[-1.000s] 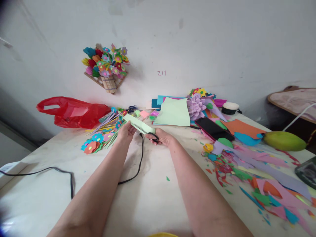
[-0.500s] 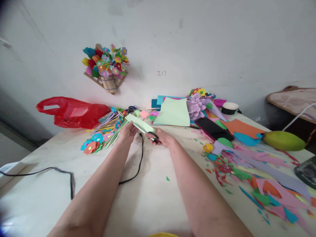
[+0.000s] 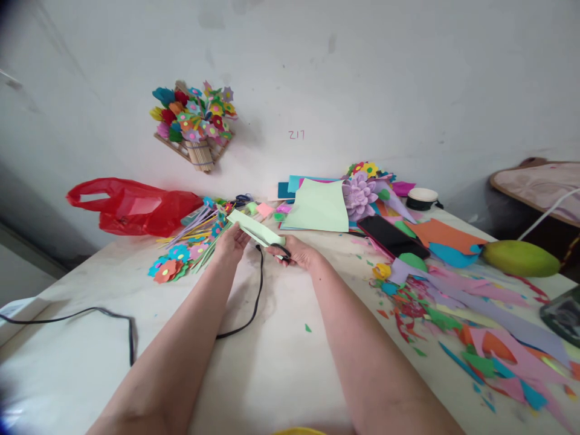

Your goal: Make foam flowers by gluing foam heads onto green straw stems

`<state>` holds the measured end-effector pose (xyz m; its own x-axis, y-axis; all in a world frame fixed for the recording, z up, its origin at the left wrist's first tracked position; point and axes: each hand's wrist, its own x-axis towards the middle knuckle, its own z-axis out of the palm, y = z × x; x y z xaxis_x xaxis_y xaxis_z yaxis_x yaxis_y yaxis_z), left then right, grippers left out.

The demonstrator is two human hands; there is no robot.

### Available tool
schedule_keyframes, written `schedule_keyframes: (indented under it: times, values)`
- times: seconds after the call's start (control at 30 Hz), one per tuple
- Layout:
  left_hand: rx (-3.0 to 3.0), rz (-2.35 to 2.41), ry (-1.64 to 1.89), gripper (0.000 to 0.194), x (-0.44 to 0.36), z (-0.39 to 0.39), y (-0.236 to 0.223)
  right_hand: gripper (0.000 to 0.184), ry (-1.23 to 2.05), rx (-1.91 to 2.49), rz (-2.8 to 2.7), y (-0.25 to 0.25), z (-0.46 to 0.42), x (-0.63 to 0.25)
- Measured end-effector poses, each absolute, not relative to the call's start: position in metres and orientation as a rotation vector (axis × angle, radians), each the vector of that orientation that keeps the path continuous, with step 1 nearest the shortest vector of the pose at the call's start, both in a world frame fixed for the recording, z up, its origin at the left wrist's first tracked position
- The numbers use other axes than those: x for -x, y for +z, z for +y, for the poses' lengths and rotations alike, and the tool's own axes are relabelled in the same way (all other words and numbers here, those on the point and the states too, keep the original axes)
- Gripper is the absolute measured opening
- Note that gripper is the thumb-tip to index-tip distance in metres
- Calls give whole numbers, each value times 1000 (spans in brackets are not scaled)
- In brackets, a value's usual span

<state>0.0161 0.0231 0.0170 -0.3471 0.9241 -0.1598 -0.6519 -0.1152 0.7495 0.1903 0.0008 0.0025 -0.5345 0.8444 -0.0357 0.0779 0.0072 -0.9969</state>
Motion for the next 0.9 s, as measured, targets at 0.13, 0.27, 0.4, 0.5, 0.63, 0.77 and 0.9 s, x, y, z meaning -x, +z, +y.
schedule_keyframes:
  times: [0.13,0.27,0.4,0.5,0.63,0.77,0.9]
  values:
    - [-426,907,1723,3,-14,24,17,30,1600,946,-1672,5,-1,-191]
    - [-464,894,1710,3,-16,25,14,33,1612,915,-1658,6,-2,-192]
    - [-488,894,1694,3,-19,26,10,35,1612,919,-1657,6,-2,-192]
    - [-512,894,1684,3,-20,27,8,36,1610,919,-1653,5,-1,-192]
    - [-519,894,1687,4,-19,27,7,36,1615,904,-1657,4,0,-192]
    - [-514,904,1686,4,-19,26,9,37,1626,885,-1641,3,0,-192]
    - [-494,908,1685,3,-19,26,10,36,1618,881,-1638,2,1,-192]
